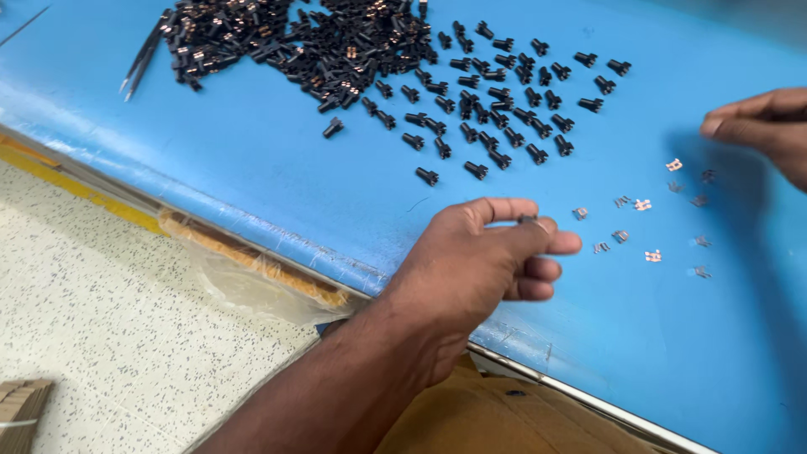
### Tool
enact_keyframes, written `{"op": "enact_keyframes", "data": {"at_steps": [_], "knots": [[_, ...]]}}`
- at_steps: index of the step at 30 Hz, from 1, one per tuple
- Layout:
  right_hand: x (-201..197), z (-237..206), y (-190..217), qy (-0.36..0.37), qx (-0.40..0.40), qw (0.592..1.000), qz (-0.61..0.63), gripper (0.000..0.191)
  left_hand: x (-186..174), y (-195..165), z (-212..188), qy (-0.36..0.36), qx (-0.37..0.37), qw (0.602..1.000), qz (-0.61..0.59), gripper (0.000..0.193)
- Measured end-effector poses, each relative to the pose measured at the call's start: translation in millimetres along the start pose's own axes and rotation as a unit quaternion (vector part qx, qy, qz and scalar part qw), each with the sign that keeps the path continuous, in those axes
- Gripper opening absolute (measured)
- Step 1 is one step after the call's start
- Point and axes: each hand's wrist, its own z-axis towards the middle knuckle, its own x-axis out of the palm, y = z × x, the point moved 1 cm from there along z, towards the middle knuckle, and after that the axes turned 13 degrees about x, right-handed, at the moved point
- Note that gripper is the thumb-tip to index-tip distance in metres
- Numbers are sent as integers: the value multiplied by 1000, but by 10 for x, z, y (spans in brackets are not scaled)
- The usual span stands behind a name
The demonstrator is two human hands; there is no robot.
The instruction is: The person picks up black plastic connector housings and small copper contact terminals from a blue workbench and presses the contacts into the housings by hand, one at a time, setting completed assemblies back on the bench. They hold a small batch of housings in one hand while fitting contacts with the other.
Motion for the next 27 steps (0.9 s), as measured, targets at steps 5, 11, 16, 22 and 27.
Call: {"op": "enact_keyframes", "data": {"at_steps": [5, 11, 16, 22, 27], "knots": [[121, -444, 22, -43, 23, 994, -97, 28, 105, 60, 16, 44, 7, 998, 48, 47], [234, -531, 222, -19, 88, 993, -79, 23, 206, 15, 98, 92, 56, 991, 74, 37], [137, -321, 42, -42, -19, 995, -90, 26, 168, 9, 83, 74, 44, 991, 100, 35], [191, -400, 58, -53, -12, 982, -178, 33, 144, 45, 51, 47, 45, 992, 106, 33], [275, -676, 495, -60, -52, 990, -120, 28, 176, 0, 77, 18, 89, 992, 91, 32]]}}
